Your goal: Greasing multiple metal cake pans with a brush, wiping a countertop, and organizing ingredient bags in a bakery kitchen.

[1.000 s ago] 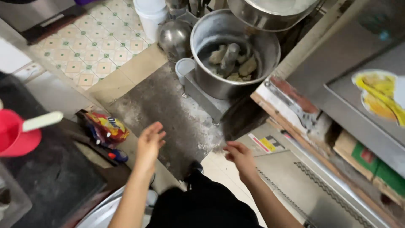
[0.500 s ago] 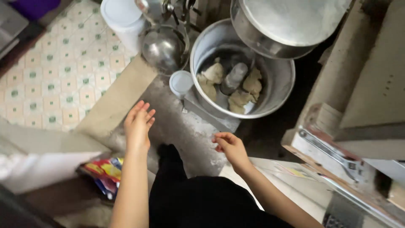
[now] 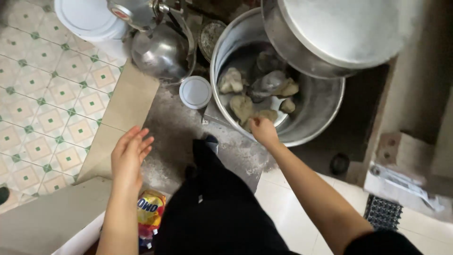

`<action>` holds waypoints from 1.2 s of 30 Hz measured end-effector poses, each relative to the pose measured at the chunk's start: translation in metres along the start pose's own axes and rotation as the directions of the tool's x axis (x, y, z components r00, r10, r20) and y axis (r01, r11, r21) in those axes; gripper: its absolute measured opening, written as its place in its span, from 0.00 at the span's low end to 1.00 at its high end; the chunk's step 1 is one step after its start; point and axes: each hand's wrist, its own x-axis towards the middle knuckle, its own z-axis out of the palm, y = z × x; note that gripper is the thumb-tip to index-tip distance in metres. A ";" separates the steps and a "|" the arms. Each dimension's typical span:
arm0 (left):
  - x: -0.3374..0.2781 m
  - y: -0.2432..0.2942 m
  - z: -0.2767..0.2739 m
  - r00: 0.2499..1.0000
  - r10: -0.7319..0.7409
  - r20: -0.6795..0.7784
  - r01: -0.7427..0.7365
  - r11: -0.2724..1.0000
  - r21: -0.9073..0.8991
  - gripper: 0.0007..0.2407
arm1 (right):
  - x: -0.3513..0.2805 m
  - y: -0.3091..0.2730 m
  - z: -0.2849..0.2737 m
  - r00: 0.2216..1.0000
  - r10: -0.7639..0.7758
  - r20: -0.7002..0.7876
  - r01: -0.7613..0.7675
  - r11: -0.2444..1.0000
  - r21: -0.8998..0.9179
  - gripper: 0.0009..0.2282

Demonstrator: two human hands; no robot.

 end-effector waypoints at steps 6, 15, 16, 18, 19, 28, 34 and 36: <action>0.046 -0.042 -0.013 0.992 -0.053 -0.114 0.059 0.997 0.051 0.17 | 0.140 0.080 0.107 0.864 0.226 0.450 -0.150 0.969 -0.199 0.27; 0.148 -0.198 -0.132 0.896 -0.421 -0.141 0.432 0.901 0.051 0.21 | 0.199 0.097 0.162 0.617 0.632 0.468 -0.631 0.753 -0.186 0.42; 0.168 -0.230 -0.154 0.900 -0.417 -0.130 0.426 0.903 0.049 0.21 | 0.208 0.113 0.161 0.625 0.632 0.459 -0.630 0.755 -0.181 0.42; 0.196 -0.286 -0.206 0.911 -0.403 -0.084 0.406 0.913 0.024 0.22 | 0.206 0.143 0.155 0.716 0.605 0.348 -0.559 0.796 -0.232 0.39; 0.197 -0.289 -0.206 0.904 -0.420 -0.075 0.423 0.905 0.032 0.22 | 0.202 0.156 0.155 0.704 0.622 0.343 -0.575 0.782 -0.239 0.39; 0.181 -0.186 -0.136 0.912 -0.401 -0.086 0.404 0.839 0.364 0.18 | 0.115 0.120 0.092 0.827 0.513 0.231 -0.397 0.823 -0.405 0.20; 0.218 -0.225 -0.140 0.912 -0.409 -0.016 0.393 0.866 0.308 0.18 | 0.180 0.111 0.143 0.777 0.451 0.438 -0.125 0.794 -0.596 0.21; 0.246 -0.230 -0.129 0.830 -0.549 -0.096 0.545 0.766 0.341 0.17 | 0.209 0.137 0.148 0.780 0.318 0.540 0.036 0.837 -0.546 0.22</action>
